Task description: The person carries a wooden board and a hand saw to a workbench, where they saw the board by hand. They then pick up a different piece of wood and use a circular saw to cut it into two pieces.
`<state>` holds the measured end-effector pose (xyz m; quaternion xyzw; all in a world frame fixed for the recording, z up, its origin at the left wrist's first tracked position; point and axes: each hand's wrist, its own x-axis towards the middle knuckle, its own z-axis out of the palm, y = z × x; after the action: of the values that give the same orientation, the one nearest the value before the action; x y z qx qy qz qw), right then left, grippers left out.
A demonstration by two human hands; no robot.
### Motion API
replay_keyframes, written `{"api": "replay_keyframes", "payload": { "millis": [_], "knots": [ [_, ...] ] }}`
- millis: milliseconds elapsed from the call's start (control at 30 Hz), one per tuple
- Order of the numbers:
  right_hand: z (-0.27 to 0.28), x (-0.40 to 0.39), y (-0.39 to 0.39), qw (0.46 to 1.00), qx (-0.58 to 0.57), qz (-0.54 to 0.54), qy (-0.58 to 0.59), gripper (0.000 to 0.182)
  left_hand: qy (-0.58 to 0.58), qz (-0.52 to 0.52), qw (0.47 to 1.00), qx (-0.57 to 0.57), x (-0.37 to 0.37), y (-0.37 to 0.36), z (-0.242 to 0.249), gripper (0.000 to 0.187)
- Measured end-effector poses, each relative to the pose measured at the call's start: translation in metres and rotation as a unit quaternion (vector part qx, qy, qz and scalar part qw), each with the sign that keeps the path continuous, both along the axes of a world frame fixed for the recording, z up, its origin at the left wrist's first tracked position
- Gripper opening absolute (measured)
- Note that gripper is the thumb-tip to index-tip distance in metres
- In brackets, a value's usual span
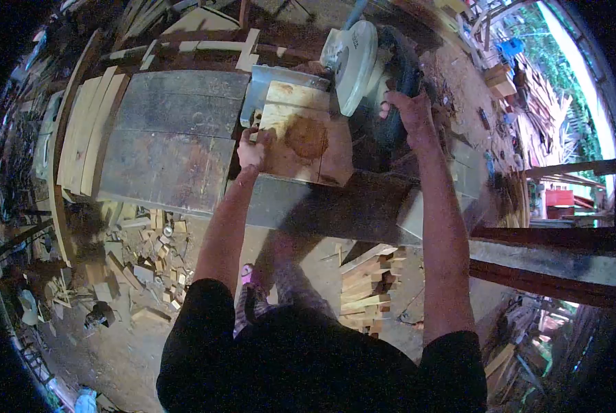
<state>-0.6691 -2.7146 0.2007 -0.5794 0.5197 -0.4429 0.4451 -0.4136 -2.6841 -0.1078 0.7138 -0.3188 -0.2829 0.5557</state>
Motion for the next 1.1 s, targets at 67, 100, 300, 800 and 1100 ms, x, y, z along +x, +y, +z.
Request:
{"api": "replay_keyframes", "payload": {
  "millis": [67, 100, 300, 800, 1100],
  "knots": [
    [-0.003, -0.001, 0.0, 1.0, 0.014, 0.002, 0.008, 0.02, 0.001, 0.014, 0.999, -0.043, 0.0, -0.002, -0.011, 0.044],
    [-0.004, -0.002, 0.0, 1.0, 0.024, 0.005, 0.017, 0.023, 0.001, 0.014, 0.999, -0.041, 0.001, -0.001, -0.012, 0.044],
    [-0.014, -0.002, 0.003, 1.0, -0.015, 0.004, -0.002, 0.022, -0.006, 0.0, 1.0, 0.004, -0.002, 0.013, 0.02, 0.046],
    [-0.01, 0.0, 0.001, 1.0, 0.009, -0.014, 0.01, 0.02, -0.014, -0.027, 0.997, -0.067, 0.022, -0.009, -0.031, 0.033],
    [-0.017, 0.003, -0.005, 1.0, -0.006, 0.013, -0.001, 0.026, -0.015, -0.011, 1.0, -0.015, -0.011, 0.004, 0.015, 0.035]
  ]
}}
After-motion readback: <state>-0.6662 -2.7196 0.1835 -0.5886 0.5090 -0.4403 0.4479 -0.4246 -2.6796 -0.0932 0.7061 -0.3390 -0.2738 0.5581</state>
